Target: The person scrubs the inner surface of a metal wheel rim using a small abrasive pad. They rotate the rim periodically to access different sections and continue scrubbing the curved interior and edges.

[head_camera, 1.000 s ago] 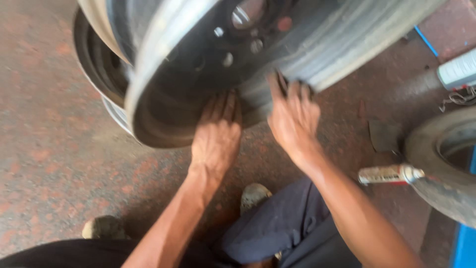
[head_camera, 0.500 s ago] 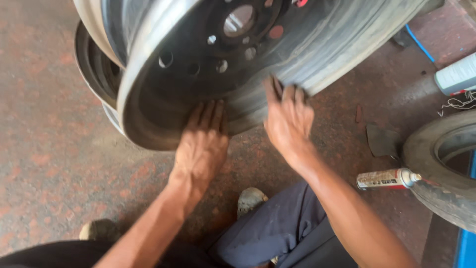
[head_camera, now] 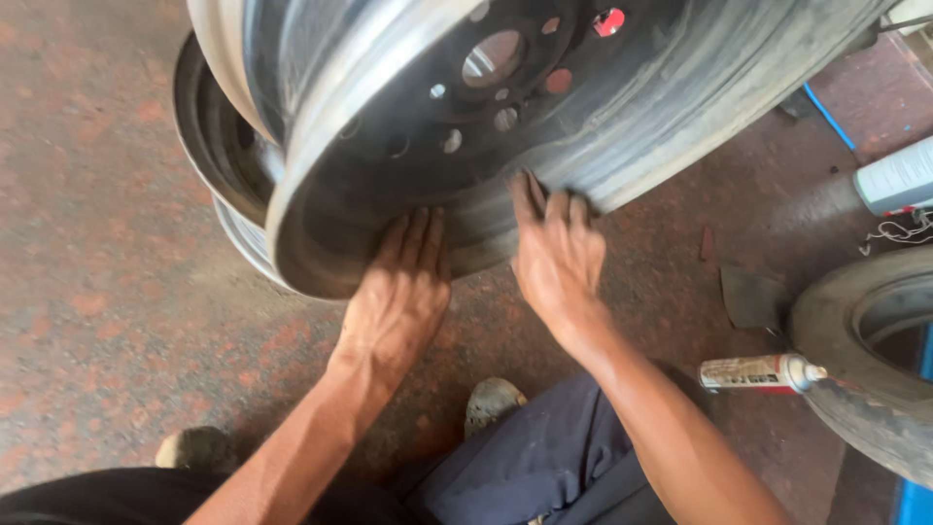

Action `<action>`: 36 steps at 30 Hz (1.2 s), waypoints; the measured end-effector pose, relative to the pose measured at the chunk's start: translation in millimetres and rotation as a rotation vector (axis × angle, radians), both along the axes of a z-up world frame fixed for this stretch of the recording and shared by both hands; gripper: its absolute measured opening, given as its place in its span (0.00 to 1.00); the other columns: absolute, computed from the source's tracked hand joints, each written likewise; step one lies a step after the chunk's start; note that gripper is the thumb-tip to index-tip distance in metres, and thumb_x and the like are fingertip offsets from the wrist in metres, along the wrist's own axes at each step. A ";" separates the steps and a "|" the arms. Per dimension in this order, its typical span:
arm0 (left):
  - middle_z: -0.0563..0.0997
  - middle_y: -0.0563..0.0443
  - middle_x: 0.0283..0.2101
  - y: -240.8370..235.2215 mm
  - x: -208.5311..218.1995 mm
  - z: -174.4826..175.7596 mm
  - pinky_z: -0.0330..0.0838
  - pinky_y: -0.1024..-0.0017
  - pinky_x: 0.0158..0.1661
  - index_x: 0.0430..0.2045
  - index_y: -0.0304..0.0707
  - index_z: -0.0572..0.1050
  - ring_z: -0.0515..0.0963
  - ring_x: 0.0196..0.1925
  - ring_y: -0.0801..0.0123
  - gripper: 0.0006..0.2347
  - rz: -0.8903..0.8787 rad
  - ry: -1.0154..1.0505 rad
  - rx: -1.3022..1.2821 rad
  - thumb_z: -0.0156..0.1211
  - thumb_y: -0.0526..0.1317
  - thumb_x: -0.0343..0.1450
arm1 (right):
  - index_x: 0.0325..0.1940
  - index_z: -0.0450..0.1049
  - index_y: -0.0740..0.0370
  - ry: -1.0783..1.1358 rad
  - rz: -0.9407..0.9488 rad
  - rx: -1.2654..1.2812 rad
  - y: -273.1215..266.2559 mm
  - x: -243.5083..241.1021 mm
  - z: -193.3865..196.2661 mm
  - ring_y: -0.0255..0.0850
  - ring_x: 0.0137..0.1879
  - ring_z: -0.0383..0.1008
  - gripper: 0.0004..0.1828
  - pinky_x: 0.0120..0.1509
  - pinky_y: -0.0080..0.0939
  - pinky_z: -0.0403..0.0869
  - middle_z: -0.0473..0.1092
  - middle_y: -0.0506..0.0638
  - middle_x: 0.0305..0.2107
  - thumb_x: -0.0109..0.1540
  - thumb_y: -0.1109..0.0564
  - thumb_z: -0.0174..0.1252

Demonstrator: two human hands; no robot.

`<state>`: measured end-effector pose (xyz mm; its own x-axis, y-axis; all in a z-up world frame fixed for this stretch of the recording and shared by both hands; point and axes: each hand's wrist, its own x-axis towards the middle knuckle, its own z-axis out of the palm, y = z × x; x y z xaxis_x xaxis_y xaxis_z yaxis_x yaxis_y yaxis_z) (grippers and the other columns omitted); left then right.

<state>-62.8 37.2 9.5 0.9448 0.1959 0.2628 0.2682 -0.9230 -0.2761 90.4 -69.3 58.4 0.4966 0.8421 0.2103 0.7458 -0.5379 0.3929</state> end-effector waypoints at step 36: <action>0.68 0.32 0.67 -14.2 4.1 5.8 0.48 0.57 0.70 0.51 0.28 0.76 0.65 0.70 0.50 0.20 0.048 -0.050 -0.336 0.62 0.38 0.64 | 0.76 0.59 0.52 0.254 -0.019 0.033 7.1 -23.5 -36.0 0.70 0.60 0.71 0.39 0.47 0.61 0.79 0.66 0.75 0.58 0.61 0.71 0.50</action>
